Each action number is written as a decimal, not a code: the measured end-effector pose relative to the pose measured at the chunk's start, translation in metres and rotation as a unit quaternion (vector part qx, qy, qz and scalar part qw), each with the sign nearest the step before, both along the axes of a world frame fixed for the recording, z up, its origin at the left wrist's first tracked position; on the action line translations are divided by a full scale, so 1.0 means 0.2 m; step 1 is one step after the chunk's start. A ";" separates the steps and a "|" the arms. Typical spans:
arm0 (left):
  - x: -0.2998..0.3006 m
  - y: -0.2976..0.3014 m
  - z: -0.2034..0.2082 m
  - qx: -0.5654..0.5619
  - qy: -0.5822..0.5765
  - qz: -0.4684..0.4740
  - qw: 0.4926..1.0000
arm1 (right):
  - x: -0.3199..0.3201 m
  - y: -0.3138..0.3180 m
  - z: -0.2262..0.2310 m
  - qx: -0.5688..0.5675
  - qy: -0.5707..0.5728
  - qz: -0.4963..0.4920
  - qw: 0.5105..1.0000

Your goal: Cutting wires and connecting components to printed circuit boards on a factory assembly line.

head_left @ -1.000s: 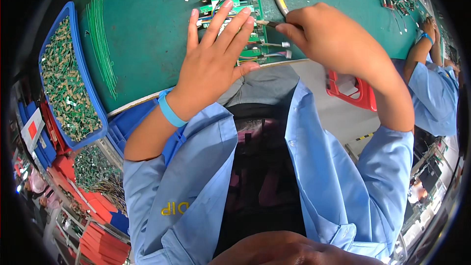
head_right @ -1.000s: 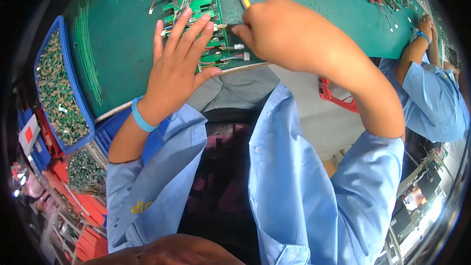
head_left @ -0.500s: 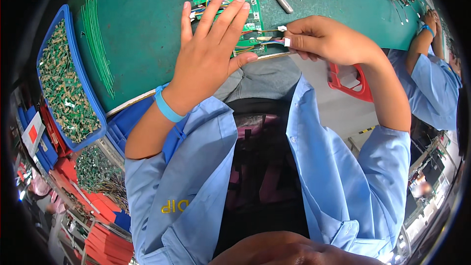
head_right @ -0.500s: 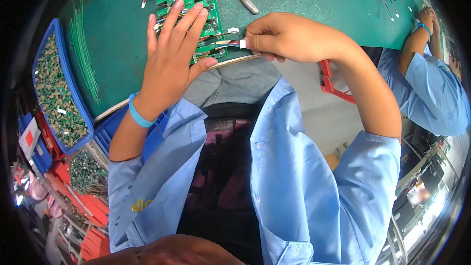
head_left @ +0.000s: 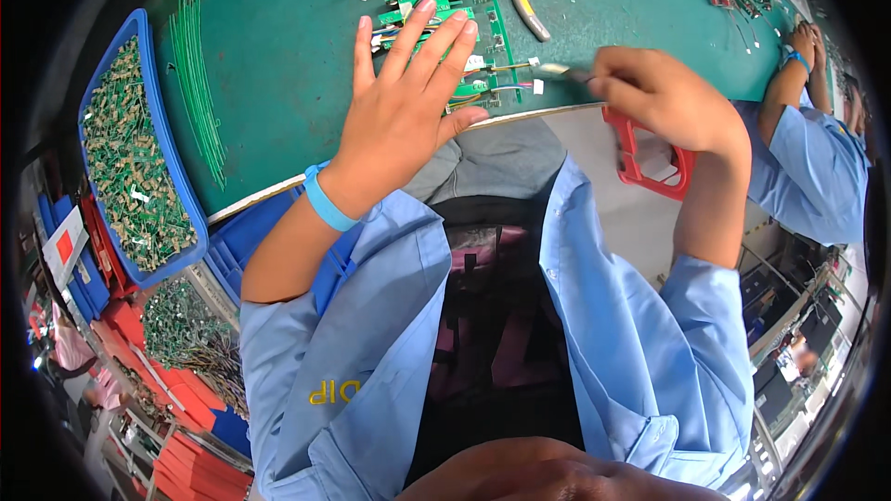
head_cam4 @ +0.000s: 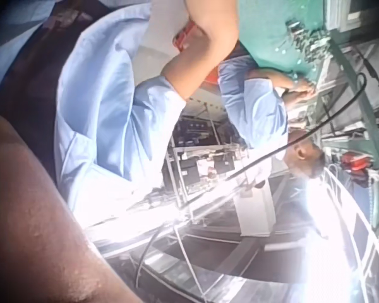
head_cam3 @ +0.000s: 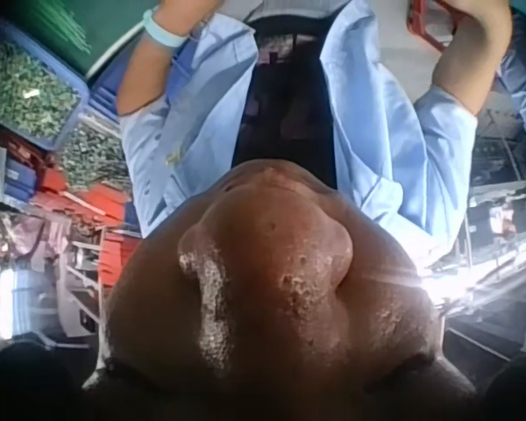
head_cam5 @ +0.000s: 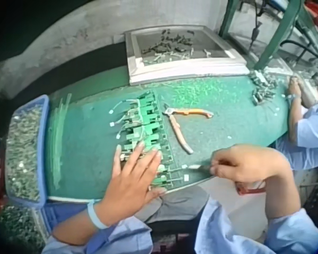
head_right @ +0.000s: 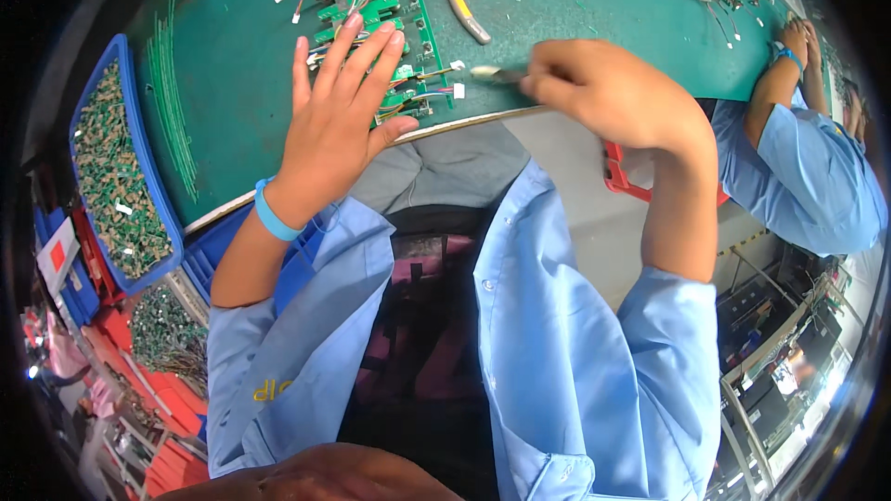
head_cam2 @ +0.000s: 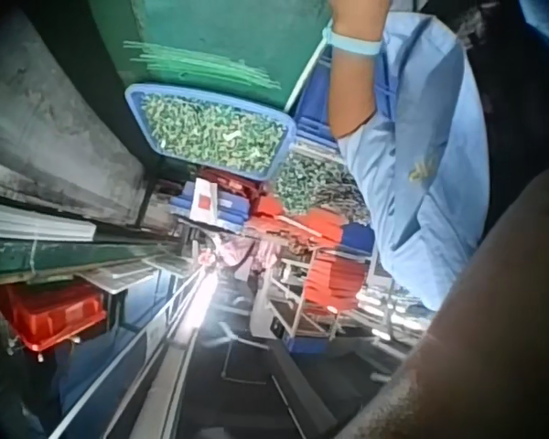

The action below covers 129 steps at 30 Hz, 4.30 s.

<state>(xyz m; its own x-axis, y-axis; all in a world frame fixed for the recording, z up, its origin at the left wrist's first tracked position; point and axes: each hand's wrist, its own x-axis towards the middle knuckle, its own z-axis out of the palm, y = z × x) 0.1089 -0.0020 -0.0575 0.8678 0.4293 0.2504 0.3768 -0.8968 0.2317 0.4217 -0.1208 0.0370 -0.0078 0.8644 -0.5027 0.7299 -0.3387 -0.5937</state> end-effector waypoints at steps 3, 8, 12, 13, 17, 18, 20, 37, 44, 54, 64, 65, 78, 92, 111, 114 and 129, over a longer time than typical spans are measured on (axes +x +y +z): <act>0.00 -0.01 0.00 -0.007 0.000 -0.002 1.000 | 0.05 -0.04 -0.18 0.117 -0.072 -0.063 0.989; 0.01 0.01 0.00 -0.022 -0.001 -0.008 1.000 | 0.04 0.15 -0.38 0.548 -0.458 -0.041 0.699; 0.01 -0.01 0.02 -0.040 -0.020 -0.003 0.999 | -0.33 0.14 -0.23 0.153 0.049 -0.139 0.977; 0.01 -0.01 0.02 -0.026 -0.007 -0.001 1.000 | -0.36 0.15 -0.21 0.017 0.198 -0.145 0.969; 0.01 -0.01 0.03 0.021 0.034 0.007 0.999 | -0.44 0.16 -0.21 -0.054 0.328 -0.185 0.925; 0.01 -0.02 0.03 0.020 0.038 0.007 0.999 | -0.48 0.14 -0.22 0.019 0.259 -0.166 0.951; 0.01 -0.02 0.03 0.021 0.043 0.007 0.999 | -0.56 0.11 -0.23 0.166 0.110 -0.125 0.972; 0.20 0.38 0.18 0.035 -0.008 0.052 0.998 | -0.34 0.24 -0.26 0.171 0.088 -0.217 0.957; 0.24 0.40 0.08 0.004 -0.015 0.064 0.998 | -0.23 0.69 -0.26 0.155 0.130 -0.219 0.954; 0.27 0.40 0.06 0.042 -0.041 0.063 0.996 | -0.24 0.80 -0.32 0.248 0.033 -0.174 0.952; 0.29 0.61 0.16 -0.199 -0.141 0.131 0.961 | -0.14 0.93 -0.36 0.205 0.173 -0.220 0.938; 0.29 0.66 0.17 -0.274 -0.149 0.155 0.937 | -0.14 0.95 -0.37 0.213 0.168 -0.210 0.939; 0.25 0.72 0.07 -0.494 -0.314 0.152 0.796 | -0.26 1.02 -0.20 0.319 -0.122 -0.088 0.936; 0.23 0.83 0.03 -0.578 -0.402 0.057 0.708 | -0.04 1.16 -0.32 0.263 0.462 -0.381 0.756; 0.45 1.10 0.45 -0.548 -0.280 0.100 0.782 | -0.17 0.92 -0.17 0.321 0.406 -0.250 0.818; 0.46 1.10 0.41 -0.555 -0.349 0.136 0.743 | -0.18 0.88 -0.19 0.371 0.180 -0.245 0.877; 0.41 1.18 0.51 -0.634 -0.189 0.099 0.744 | -0.15 0.89 -0.28 0.503 -0.211 -0.162 0.822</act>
<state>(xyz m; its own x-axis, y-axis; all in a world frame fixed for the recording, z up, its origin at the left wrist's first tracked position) 0.1907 0.2334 0.0442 0.7264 0.6384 -0.2546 0.1660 0.1965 0.9663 0.3908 0.0574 -0.0200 0.2961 0.7667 0.5697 0.9114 -0.0484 -0.4087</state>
